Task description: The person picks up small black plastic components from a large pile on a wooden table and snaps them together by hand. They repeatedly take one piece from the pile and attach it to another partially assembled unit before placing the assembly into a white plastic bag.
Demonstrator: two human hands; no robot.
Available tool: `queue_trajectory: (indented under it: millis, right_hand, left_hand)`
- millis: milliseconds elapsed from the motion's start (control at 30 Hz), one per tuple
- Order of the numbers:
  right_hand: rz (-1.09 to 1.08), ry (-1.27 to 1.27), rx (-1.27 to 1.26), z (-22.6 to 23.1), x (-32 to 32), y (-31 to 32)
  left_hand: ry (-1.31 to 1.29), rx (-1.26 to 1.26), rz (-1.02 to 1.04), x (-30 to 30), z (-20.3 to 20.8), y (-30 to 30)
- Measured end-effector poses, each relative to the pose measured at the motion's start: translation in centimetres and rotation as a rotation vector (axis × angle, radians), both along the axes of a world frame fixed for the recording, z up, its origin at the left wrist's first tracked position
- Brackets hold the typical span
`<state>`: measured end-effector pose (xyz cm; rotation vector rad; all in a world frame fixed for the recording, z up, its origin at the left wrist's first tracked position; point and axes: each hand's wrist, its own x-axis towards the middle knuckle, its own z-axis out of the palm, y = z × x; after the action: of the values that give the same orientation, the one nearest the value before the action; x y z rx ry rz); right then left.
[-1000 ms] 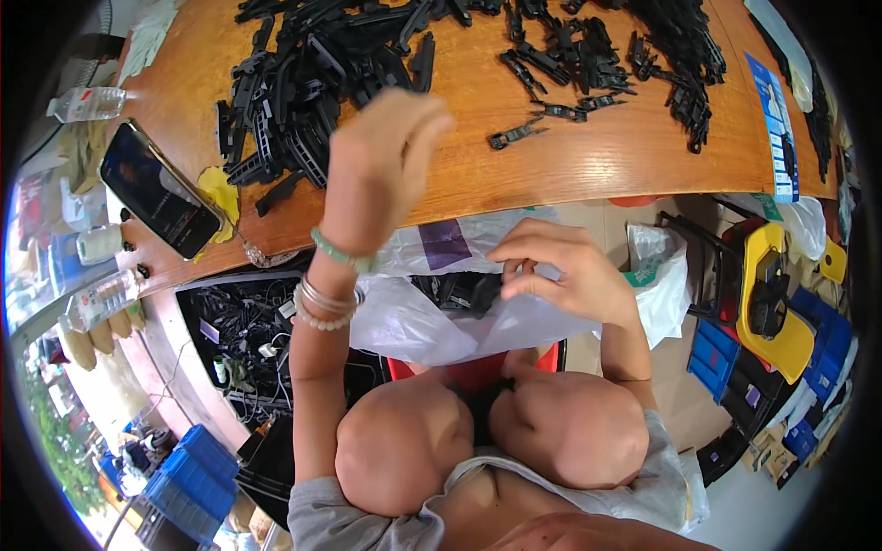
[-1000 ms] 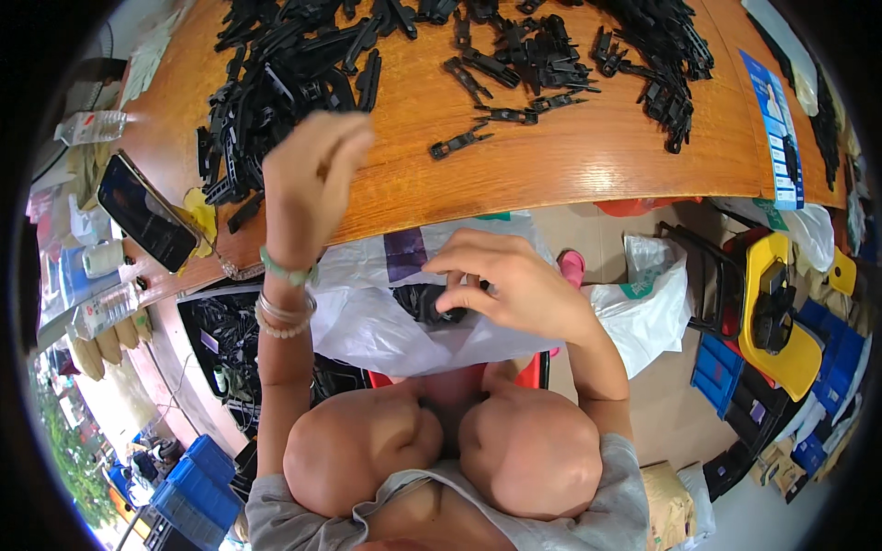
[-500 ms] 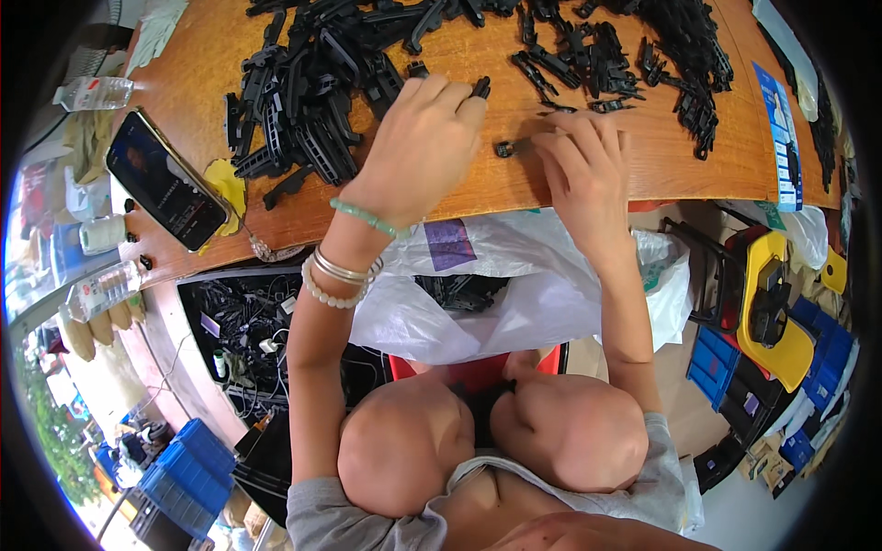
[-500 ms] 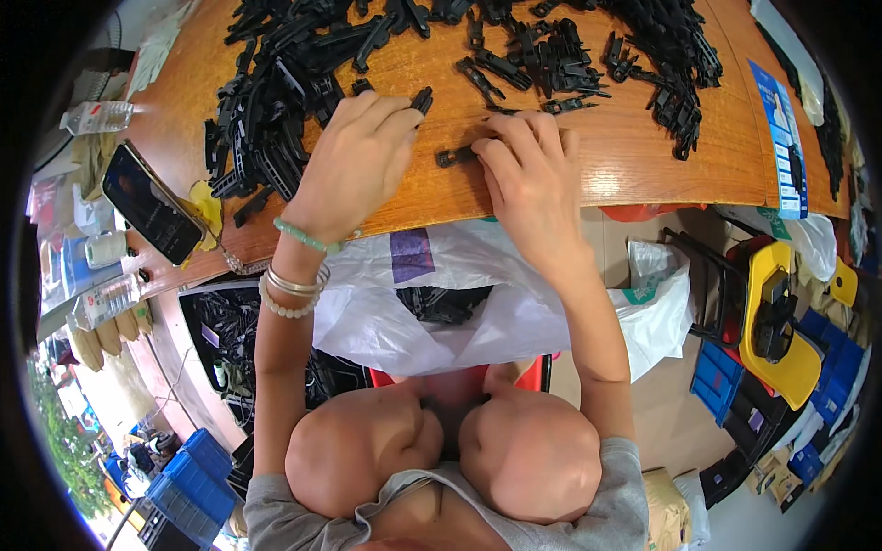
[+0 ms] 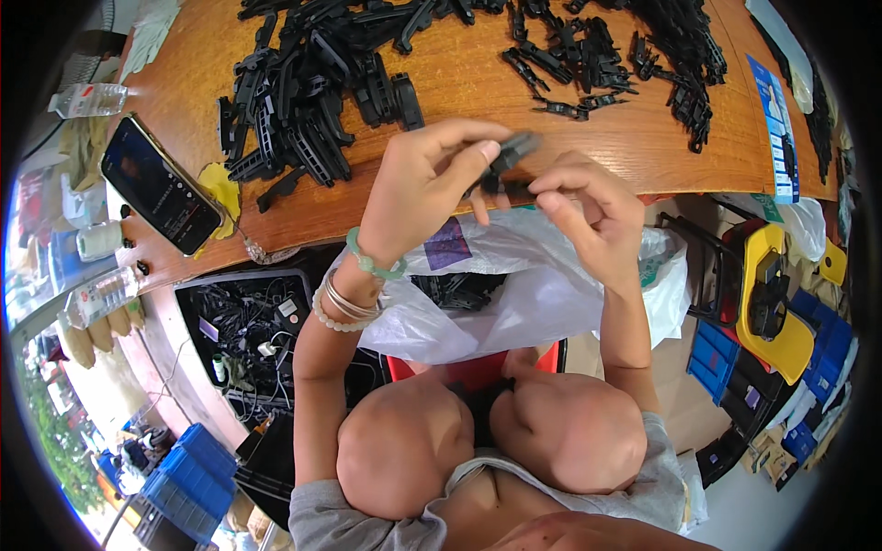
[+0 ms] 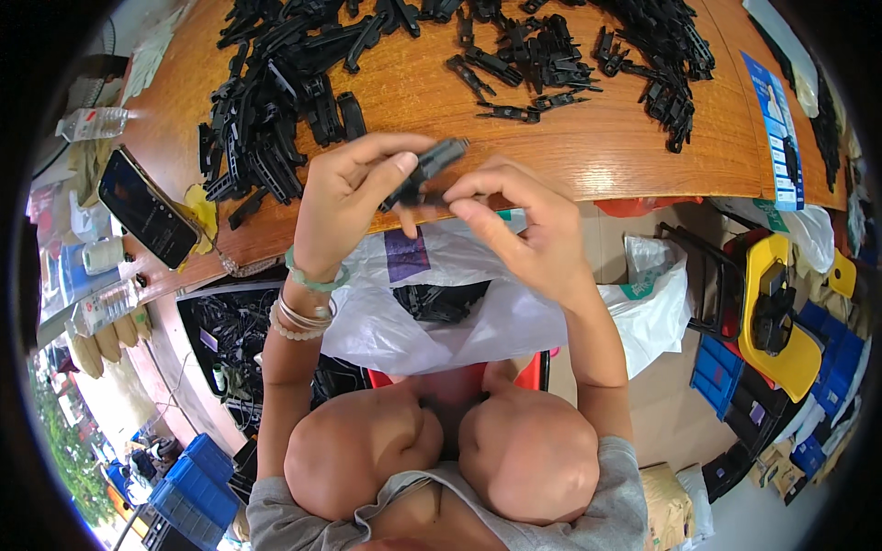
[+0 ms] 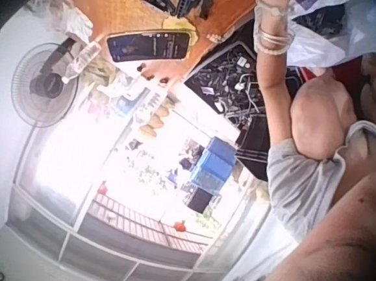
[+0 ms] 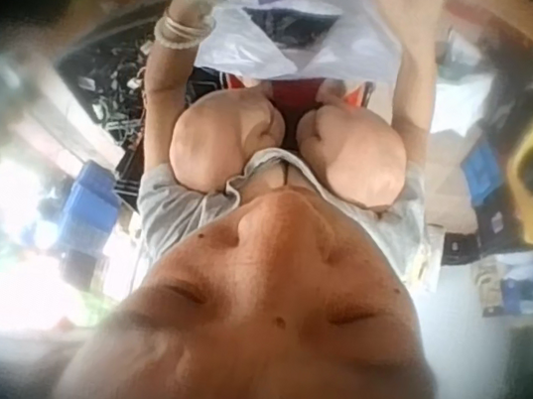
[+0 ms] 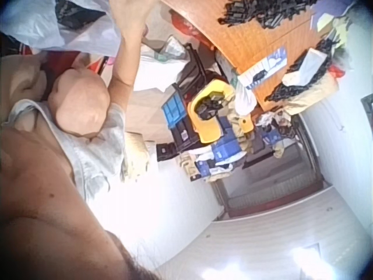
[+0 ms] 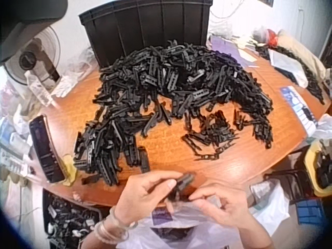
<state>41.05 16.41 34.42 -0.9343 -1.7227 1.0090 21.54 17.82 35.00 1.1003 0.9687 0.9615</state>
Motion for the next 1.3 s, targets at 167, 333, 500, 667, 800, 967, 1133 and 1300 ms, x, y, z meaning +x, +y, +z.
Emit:
queue_trajectory:
  millis: [167, 333, 500, 667, 800, 967, 1133, 1300]
  right_hand:
    - [0.016, 0.202, -0.347, 0.2, -0.5, -0.5]
    - [-0.042, 0.306, -0.296, -1.0, -0.7, -1.0]
    - [-0.089, 0.44, -0.339, -2.0, -1.1, -1.4]
    - [-0.126, -0.042, 0.118, -0.6, -1.0, -0.3]
    - [-0.107, -0.131, 0.108, -0.6, -0.5, -0.6]
    - [-0.11, -0.063, 0.132, -1.7, -0.1, -0.8]
    - [-0.053, -0.034, -0.024, -1.0, -0.1, -1.0]
    - [0.434, -0.139, -0.422, 0.1, 0.6, -1.7]
  left_hand:
    - [-0.092, -0.075, -0.056, -0.2, 0.0, -0.7]
    - [0.193, 0.134, -0.155, 0.1, 0.4, -2.1]
    - [0.473, 0.543, 0.031, 0.8, -0.6, -2.8]
    - [0.496, 0.608, -0.025, 0.0, -0.2, -2.6]
    - [0.558, 0.557, -0.103, -0.1, 0.4, -2.5]
    - [0.481, 0.55, -0.083, 0.2, 0.3, -2.4]
    - [0.478, 0.542, -0.132, -0.4, -0.3, -2.2]
    - [0.621, 0.589, 0.107, -2.9, -1.2, -0.3]
